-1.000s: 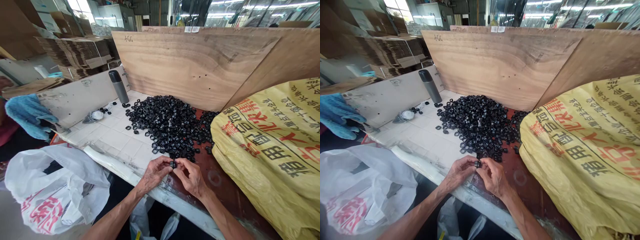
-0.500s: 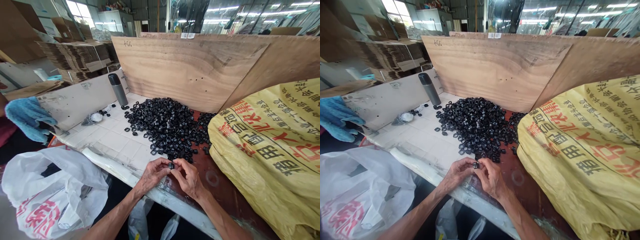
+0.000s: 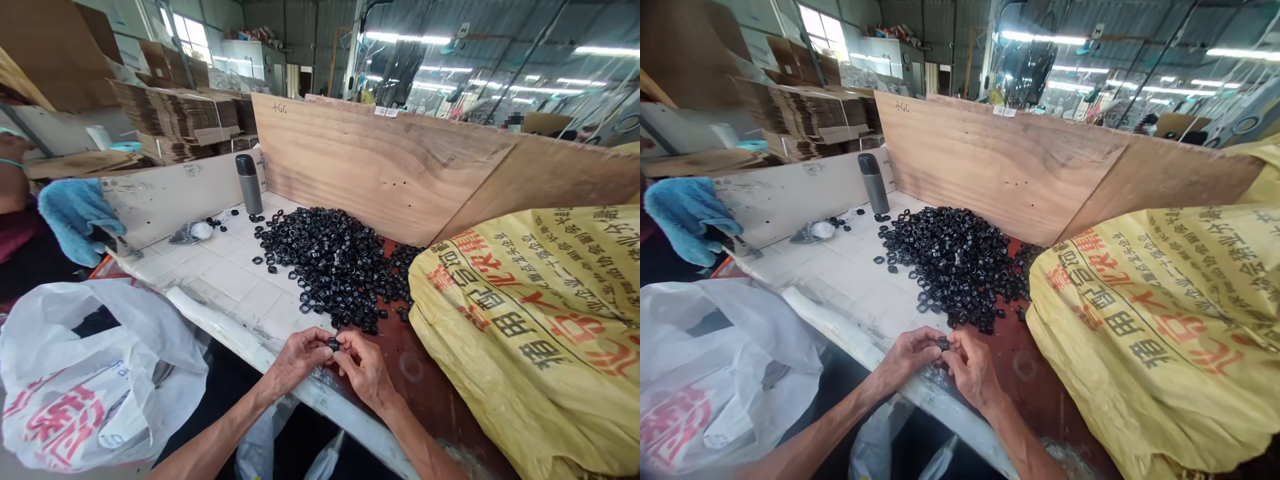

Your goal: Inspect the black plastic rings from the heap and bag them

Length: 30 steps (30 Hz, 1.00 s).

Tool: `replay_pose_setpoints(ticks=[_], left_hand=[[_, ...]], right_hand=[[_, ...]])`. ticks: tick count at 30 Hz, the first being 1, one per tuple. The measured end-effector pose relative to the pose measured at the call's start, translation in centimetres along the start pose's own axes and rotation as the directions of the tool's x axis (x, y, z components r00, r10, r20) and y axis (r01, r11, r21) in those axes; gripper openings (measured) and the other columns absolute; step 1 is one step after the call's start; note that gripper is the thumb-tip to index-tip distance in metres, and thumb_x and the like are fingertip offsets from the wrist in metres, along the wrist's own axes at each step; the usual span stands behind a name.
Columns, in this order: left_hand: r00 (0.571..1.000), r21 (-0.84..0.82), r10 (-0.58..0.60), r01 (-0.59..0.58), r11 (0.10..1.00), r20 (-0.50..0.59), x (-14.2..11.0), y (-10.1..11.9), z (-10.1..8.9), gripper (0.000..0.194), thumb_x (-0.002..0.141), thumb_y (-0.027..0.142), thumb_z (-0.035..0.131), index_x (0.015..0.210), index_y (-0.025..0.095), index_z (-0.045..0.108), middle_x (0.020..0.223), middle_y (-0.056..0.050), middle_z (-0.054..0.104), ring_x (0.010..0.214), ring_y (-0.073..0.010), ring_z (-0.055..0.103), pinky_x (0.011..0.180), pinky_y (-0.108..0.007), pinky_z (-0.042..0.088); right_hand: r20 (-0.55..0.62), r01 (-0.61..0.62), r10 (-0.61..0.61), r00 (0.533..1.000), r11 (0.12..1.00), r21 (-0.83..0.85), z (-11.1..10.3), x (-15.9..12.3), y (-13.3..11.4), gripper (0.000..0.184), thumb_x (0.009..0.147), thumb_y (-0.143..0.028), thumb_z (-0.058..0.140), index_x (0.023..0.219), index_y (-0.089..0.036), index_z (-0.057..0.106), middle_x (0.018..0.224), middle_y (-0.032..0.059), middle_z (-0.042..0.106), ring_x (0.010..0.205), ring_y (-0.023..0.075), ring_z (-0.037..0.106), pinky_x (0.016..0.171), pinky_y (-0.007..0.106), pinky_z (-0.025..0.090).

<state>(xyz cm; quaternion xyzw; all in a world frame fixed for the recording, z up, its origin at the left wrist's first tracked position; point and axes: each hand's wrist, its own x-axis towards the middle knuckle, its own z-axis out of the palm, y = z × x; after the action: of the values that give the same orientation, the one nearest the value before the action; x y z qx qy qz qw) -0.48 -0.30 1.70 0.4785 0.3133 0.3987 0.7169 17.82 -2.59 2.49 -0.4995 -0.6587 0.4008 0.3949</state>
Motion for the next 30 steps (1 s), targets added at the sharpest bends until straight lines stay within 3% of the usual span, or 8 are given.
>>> replay_pose_setpoints(ticks=[3,8,11,16,18,23,27,30], left_hand=[[0.989,0.24,0.146,-0.137,0.961,-0.017,-0.8,-0.6,-0.1,0.025,0.091,0.035,0.064,0.107,0.016,0.065,0.089,-0.007,0.073,0.08,-0.0195,0.069,0.077,-0.033,0.054],[0.936,0.635,0.341,-0.318,0.704,0.091,-2.9,-0.7,-0.9,0.023,0.097,0.025,0.052,0.117,0.023,0.06,0.114,-0.008,0.066,0.101,-0.0195,0.065,0.089,-0.032,0.051],[0.946,0.69,0.191,-0.323,0.648,0.263,-4.8,0.3,-0.8,0.024,0.095,0.02,0.051,0.118,0.024,0.058,0.106,-0.006,0.067,0.091,-0.0173,0.065,0.082,-0.028,0.051],[0.878,0.777,0.099,-0.462,0.428,0.468,-6.2,1.9,0.4,0.019,0.084,0.018,0.06,0.103,0.021,0.064,0.092,-0.006,0.068,0.085,-0.0215,0.063,0.078,-0.032,0.048],[0.899,0.806,0.141,-0.435,0.402,0.415,-5.0,1.9,1.0,0.01,0.088,0.023,0.059,0.095,0.02,0.065,0.086,-0.005,0.067,0.081,-0.0208,0.063,0.075,-0.031,0.048],[0.937,0.919,0.349,-0.125,0.375,-0.015,1.2,0.2,1.5,0.02,0.091,0.029,0.06,0.108,0.019,0.062,0.101,-0.007,0.063,0.067,-0.0157,0.062,0.067,-0.03,0.049],[0.939,0.969,0.34,-0.042,0.245,-0.045,4.2,-1.1,1.4,0.022,0.087,0.022,0.063,0.109,0.021,0.062,0.104,-0.006,0.064,0.076,-0.0188,0.065,0.07,-0.03,0.049],[0.938,0.962,0.344,-0.049,0.269,-0.049,4.3,-1.5,1.2,0.021,0.085,0.016,0.06,0.105,0.021,0.062,0.096,-0.004,0.066,0.078,-0.0187,0.064,0.073,-0.03,0.049]], right_hand=[[0.048,-0.18,0.175,0.983,0.967,0.182,0.7,0.1,-0.9,0.016,0.086,-0.033,0.062,0.095,-0.021,0.058,0.062,-0.0044,0.061,0.052,0.0141,0.061,0.057,0.025,0.049],[0.13,-0.347,0.323,0.938,0.888,0.3,1.3,-0.9,-2.3,0.012,0.084,-0.03,0.062,0.086,-0.019,0.059,0.054,-0.0055,0.06,0.05,0.0128,0.059,0.061,0.025,0.047],[0.187,-0.344,0.32,0.929,0.932,0.114,-0.6,-1.6,-2.0,0.019,0.087,-0.036,0.061,0.08,-0.019,0.06,0.059,-0.0038,0.06,0.048,0.0121,0.056,0.053,0.023,0.043],[-0.238,-0.101,-0.023,0.971,0.863,-0.494,-5.3,-0.8,1.2,0.012,0.079,-0.018,0.063,0.092,-0.019,0.061,0.093,0.0066,0.064,0.073,0.0184,0.061,0.068,0.03,0.049],[-0.224,-0.047,-0.114,0.968,0.793,-0.607,-6.0,-0.1,2.7,0.022,0.078,-0.011,0.058,0.099,-0.018,0.06,0.103,0.0105,0.061,0.081,0.0207,0.062,0.073,0.033,0.049],[-0.189,0.024,-0.198,0.962,0.749,-0.662,-5.0,0.6,4.2,0.015,0.081,-0.007,0.05,0.088,-0.019,0.055,0.09,0.0084,0.06,0.082,0.0221,0.06,0.073,0.033,0.048],[-0.199,0.054,-0.231,0.952,0.77,-0.636,-4.2,0.4,4.3,0.013,0.076,-0.008,0.054,0.078,-0.021,0.05,0.08,0.0038,0.053,0.072,0.0189,0.053,0.066,0.031,0.044],[-0.17,0.088,-0.218,0.961,0.824,-0.56,-4.3,0.3,4.0,0.015,0.075,-0.008,0.055,0.085,-0.019,0.057,0.083,0.0034,0.055,0.069,0.0172,0.052,0.065,0.029,0.045]])
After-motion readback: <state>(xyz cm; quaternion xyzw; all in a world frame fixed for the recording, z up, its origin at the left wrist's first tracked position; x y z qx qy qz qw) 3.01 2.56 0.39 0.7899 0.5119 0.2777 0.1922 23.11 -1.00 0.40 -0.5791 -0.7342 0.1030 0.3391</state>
